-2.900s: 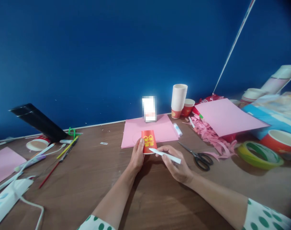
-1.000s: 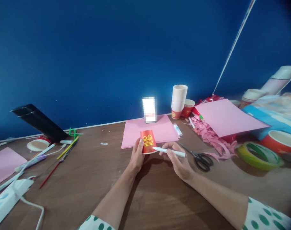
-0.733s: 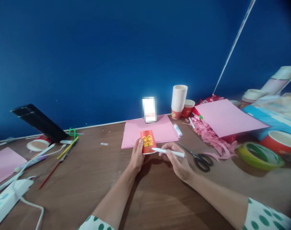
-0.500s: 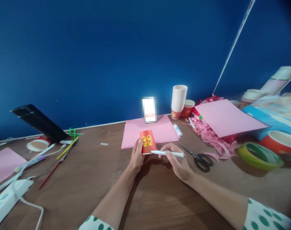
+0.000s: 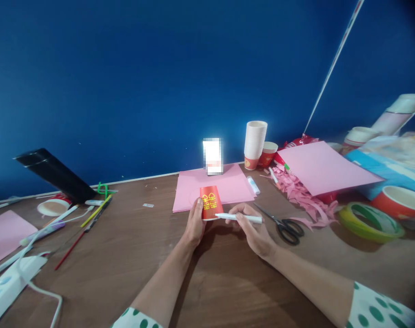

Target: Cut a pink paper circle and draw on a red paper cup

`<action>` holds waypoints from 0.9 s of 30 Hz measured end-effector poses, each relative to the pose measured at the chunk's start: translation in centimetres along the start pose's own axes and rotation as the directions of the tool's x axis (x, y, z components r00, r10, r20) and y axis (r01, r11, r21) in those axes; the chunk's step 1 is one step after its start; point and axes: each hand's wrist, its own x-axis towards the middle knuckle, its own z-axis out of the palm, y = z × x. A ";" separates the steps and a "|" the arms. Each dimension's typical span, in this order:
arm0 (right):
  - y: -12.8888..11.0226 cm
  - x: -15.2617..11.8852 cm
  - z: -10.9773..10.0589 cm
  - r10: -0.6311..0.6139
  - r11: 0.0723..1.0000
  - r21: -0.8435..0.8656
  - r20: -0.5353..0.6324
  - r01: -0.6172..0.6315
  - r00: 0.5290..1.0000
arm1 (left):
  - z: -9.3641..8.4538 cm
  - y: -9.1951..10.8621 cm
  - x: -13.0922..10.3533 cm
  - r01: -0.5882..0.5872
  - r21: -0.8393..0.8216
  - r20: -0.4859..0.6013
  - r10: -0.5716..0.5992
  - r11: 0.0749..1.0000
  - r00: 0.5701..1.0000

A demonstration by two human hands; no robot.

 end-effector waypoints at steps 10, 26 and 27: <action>0.0 0.0 0.1 0.011 1.000 0.017 0.024 -0.012 1.000 | -0.1 -0.1 0.0 -0.002 -0.001 0.024 0.002 1.000 1.000; 0.0 0.1 0.0 0.023 0.997 0.070 0.002 -0.023 1.000 | 0.0 0.1 -0.1 0.013 0.010 0.010 -0.013 1.000 1.000; 0.1 0.2 0.0 0.030 0.996 0.090 -0.019 -0.028 0.999 | 0.0 0.1 -0.1 0.021 0.014 0.010 -0.021 1.000 1.000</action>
